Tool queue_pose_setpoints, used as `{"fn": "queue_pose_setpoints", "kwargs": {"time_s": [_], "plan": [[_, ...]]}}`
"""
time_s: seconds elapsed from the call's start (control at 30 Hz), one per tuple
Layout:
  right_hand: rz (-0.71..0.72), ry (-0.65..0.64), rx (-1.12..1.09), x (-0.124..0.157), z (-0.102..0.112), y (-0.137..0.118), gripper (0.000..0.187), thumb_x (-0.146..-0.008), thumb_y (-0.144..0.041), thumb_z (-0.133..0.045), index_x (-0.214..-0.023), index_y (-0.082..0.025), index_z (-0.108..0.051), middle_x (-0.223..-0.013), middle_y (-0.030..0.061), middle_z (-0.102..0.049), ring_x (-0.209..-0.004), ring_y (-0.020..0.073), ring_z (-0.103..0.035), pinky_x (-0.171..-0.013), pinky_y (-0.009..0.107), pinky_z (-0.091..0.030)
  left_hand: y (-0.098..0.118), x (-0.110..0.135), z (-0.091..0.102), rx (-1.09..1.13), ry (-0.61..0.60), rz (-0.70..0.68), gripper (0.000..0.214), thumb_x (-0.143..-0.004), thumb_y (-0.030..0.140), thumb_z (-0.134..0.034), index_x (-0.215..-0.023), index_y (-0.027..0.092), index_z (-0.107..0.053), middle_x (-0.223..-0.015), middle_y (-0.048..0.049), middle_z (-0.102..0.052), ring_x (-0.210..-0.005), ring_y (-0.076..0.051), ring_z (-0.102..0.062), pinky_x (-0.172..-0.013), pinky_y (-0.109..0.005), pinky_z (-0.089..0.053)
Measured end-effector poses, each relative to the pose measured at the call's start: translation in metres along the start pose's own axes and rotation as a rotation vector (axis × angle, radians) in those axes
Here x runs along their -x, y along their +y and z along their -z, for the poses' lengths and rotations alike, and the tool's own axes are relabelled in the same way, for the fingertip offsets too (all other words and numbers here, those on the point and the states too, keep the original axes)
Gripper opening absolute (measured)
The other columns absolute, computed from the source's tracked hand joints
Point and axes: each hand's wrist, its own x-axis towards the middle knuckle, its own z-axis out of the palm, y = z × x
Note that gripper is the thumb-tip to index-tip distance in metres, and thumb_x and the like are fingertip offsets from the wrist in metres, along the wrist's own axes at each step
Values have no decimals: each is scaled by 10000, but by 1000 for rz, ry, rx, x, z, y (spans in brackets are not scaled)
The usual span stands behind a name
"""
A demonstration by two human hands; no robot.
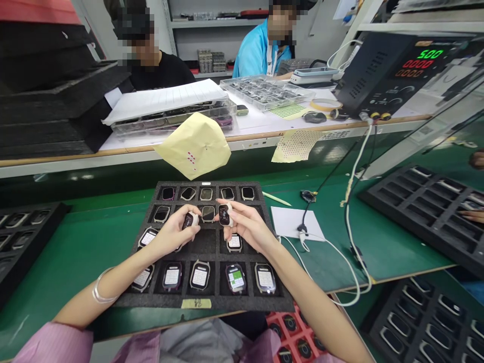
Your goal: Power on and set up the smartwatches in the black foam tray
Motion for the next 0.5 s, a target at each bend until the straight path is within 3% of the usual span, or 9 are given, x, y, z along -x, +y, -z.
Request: {"fn": "queue_pose_setpoints", "kwargs": {"time_s": [0.27, 0.5], "plan": [[42, 11, 11, 0, 1, 0, 403, -867, -266, -653, -1251, -156, -598, -956, 119, -717, -508, 126, -601, -480, 269, -500, 3, -2, 3, -82, 40, -1, 249, -726, 96, -552, -955, 190, -528, -662, 68, -465, -533, -90, -444, -566, -225, -362], [34, -5, 7, -1, 1, 2, 409, -868, -280, -670, -1256, -175, -598, -984, 112, -709, -546, 138, -632, -527, 284, -528, 0, -1, 2, -164, -23, -47, 281, -777, 142, -562, -1047, 198, -513, -744, 53, -487, -583, -96, -445, -580, -223, -364]]}}
